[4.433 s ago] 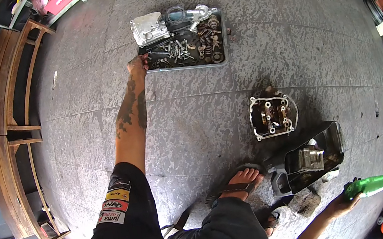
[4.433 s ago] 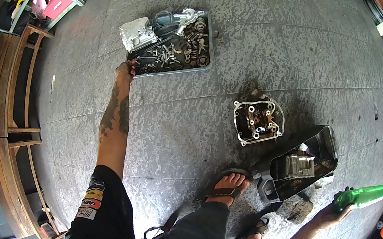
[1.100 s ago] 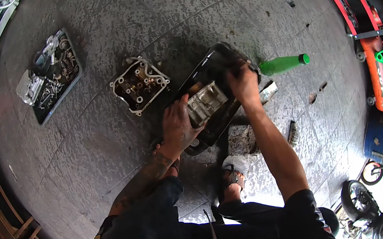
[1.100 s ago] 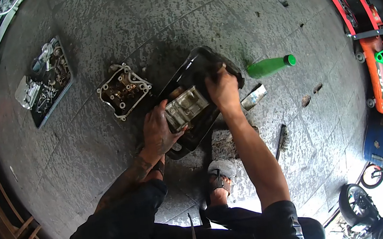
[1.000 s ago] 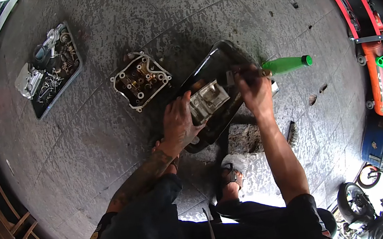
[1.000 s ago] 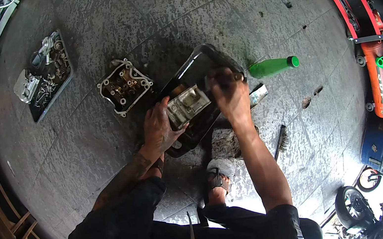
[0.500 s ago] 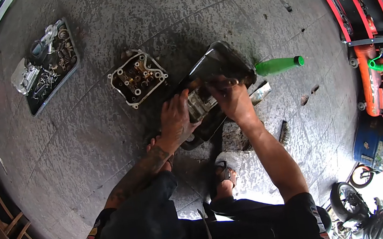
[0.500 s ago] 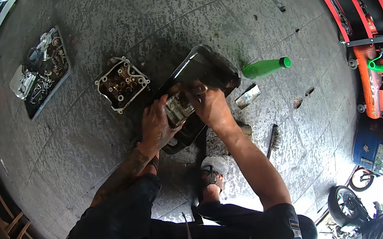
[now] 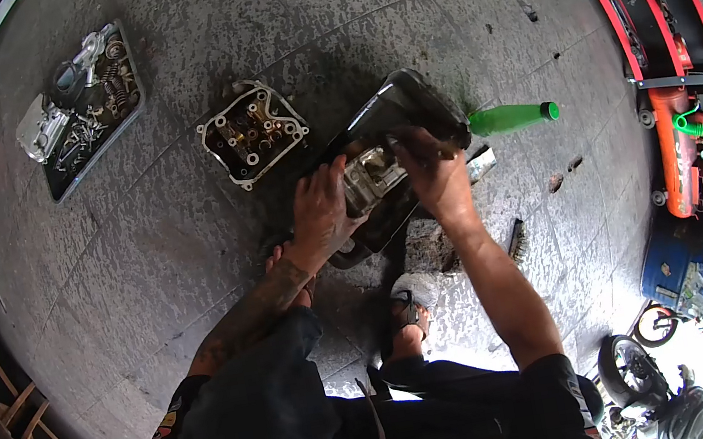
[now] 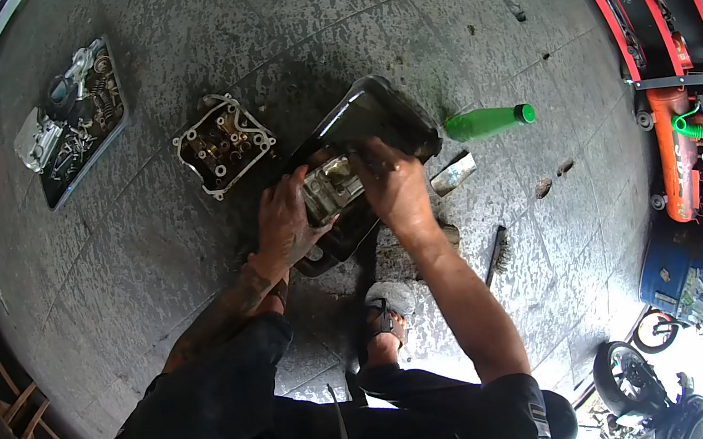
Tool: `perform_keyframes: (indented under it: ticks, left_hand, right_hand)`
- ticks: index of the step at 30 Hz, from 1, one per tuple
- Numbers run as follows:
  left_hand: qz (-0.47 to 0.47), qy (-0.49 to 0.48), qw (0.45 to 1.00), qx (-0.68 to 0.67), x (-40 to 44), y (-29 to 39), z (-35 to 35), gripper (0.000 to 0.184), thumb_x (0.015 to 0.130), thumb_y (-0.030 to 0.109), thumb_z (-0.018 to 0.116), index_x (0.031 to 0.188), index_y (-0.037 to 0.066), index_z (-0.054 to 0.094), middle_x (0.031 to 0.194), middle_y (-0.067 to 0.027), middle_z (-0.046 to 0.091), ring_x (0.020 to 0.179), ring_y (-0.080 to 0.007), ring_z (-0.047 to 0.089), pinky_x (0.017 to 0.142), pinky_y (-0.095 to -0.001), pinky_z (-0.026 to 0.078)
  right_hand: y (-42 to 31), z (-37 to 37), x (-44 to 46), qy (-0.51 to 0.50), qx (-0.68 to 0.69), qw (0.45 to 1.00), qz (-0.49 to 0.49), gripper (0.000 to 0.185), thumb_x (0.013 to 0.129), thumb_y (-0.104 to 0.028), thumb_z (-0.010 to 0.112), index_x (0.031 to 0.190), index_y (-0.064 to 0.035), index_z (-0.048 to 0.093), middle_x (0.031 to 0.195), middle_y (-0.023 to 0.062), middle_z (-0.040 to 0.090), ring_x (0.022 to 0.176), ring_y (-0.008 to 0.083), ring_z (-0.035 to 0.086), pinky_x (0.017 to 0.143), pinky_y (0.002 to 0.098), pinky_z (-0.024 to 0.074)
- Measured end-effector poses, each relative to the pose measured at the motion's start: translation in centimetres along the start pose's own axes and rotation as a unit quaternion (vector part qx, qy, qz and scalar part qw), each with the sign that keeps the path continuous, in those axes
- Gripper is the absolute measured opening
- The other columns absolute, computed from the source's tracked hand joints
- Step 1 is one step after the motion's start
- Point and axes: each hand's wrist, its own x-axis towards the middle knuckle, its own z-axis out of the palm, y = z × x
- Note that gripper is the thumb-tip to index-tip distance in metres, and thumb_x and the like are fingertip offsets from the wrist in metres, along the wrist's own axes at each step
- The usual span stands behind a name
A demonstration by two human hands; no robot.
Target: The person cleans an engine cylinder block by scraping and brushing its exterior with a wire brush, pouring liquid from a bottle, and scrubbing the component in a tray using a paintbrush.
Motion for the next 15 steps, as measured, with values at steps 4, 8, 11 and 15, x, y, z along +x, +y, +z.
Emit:
perform_keyframes:
  ticks: [4, 8, 11, 15]
  left_hand:
    - [-0.001, -0.011, 1.0, -0.002, 0.0, 0.0, -0.1, 0.097, 0.061, 0.034, 0.086, 0.138, 0.005, 0.034, 0.115, -0.0135, 0.055, 0.102, -0.0301, 0.057, 0.085, -0.0426, 0.042]
    - [0.019, 0.032, 0.999, 0.023, 0.0, -0.1, 0.2, 0.1, 0.056, 0.035, 0.087, 0.136, 0.003, 0.036, 0.107, -0.0088, 0.052, 0.098, -0.0243, 0.055, 0.085, -0.039, 0.04]
    - [-0.014, -0.009, 1.0, -0.006, 0.0, 0.0, 0.2, 0.099, 0.06, 0.034, 0.087, 0.137, 0.005, 0.034, 0.116, -0.0138, 0.055, 0.104, -0.0305, 0.056, 0.088, -0.0432, 0.041]
    - [-0.007, -0.015, 1.0, -0.003, -0.2, 0.1, -0.2, 0.097, 0.061, 0.034, 0.086, 0.137, 0.005, 0.034, 0.116, -0.0137, 0.055, 0.103, -0.0305, 0.057, 0.086, -0.0438, 0.042]
  right_hand:
    - [1.2, 0.1, -1.0, -0.055, -0.132, 0.99, 0.022, 0.017, 0.084, -0.01, 0.065, 0.099, -0.0032, 0.067, 0.085, 0.0199, 0.068, 0.079, 0.0401, 0.066, 0.065, 0.0421, 0.0543]
    - [-0.2, -1.9, 1.2, -0.037, -0.155, 0.987, 0.004, 0.013, 0.085, -0.011, 0.064, 0.096, -0.0033, 0.067, 0.084, 0.0184, 0.069, 0.078, 0.0386, 0.067, 0.064, 0.0423, 0.0543]
    - [0.4, 0.0, 0.8, -0.073, -0.019, 0.997, -0.027, 0.013, 0.085, -0.012, 0.065, 0.095, -0.0036, 0.068, 0.087, 0.0178, 0.069, 0.079, 0.0371, 0.068, 0.065, 0.0401, 0.055]
    - [0.8, 0.0, 0.3, -0.062, -0.1, 0.993, -0.014, 0.014, 0.086, -0.012, 0.066, 0.097, -0.0042, 0.069, 0.089, 0.0171, 0.07, 0.082, 0.0356, 0.068, 0.068, 0.0401, 0.0551]
